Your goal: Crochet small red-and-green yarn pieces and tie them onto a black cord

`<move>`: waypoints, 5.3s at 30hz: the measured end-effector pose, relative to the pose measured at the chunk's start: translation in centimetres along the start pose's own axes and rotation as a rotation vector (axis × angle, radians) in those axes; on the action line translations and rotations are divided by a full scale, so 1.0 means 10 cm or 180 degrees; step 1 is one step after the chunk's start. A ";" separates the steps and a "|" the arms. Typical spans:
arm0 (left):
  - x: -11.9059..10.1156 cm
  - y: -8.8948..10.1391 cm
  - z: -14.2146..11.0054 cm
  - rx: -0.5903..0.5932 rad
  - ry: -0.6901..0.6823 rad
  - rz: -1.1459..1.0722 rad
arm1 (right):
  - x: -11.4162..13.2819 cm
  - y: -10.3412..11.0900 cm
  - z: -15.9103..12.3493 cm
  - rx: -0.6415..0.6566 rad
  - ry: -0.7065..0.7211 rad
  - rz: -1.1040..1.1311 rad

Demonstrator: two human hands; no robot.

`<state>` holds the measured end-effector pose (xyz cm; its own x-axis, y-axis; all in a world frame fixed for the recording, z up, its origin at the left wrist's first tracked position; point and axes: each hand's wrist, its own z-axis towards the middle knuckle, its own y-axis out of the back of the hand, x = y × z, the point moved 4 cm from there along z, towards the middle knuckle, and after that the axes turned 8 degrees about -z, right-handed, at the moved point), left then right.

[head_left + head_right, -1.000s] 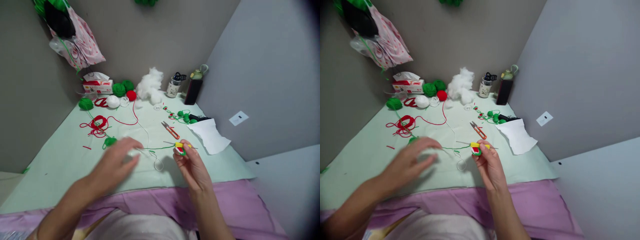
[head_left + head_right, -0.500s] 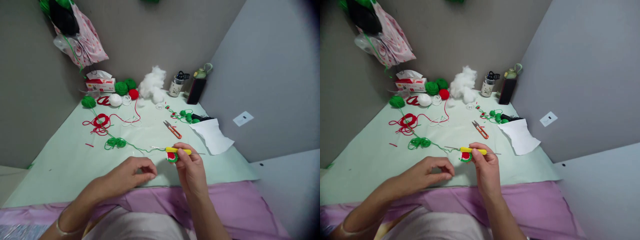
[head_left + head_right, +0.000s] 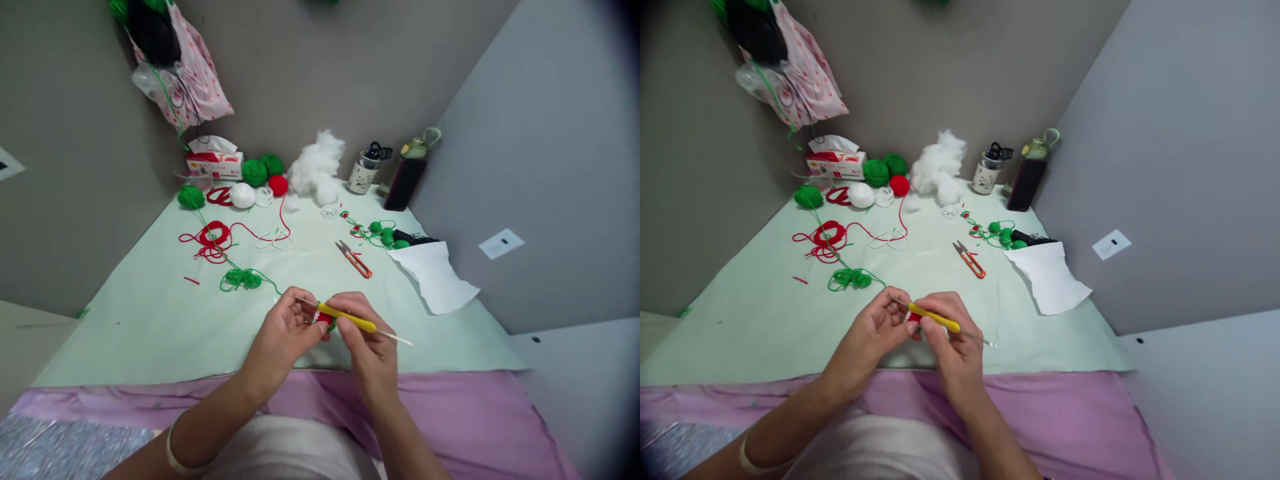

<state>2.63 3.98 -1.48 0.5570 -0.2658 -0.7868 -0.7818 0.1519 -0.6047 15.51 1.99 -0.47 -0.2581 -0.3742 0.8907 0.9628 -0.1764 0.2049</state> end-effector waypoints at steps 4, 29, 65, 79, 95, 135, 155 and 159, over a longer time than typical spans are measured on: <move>-0.09 0.02 0.02 0.0399 0.0159 0.0421 | -0.04 0.03 0.02 0.0026 -0.0112 0.0023; -1.73 1.98 0.33 -0.1365 -0.1807 0.4665 | -0.05 1.56 0.32 -0.1710 -0.0681 0.0707; -0.05 -0.04 0.05 0.0149 -0.0134 0.0358 | 0.18 0.08 0.02 -0.0715 0.0356 -0.0584; -0.04 -0.03 0.06 0.0210 0.0695 -0.0698 | -0.17 0.01 0.06 -0.0213 -0.0600 0.0874; -0.10 -0.02 0.04 0.0052 0.0161 -0.0030 | -0.15 0.06 0.05 -0.0392 -0.0598 0.0809; -0.07 0.03 0.00 0.0139 0.0166 0.0518 | 0.01 0.11 0.06 0.0002 -0.0149 0.0493; -0.10 0.02 -0.03 0.0181 0.0052 0.0619 | 0.08 0.19 0.01 -0.0066 0.0124 0.0559; -0.11 0.01 -0.03 0.0125 -0.0049 0.0811 | 0.15 0.20 -0.04 -0.0151 0.0520 0.0176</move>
<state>1.84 3.96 -0.63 0.3479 -0.1999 -0.9160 -0.8861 0.2490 -0.3909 17.00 0.70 1.10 -0.2181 -0.5267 0.8216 0.9720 -0.1927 0.1345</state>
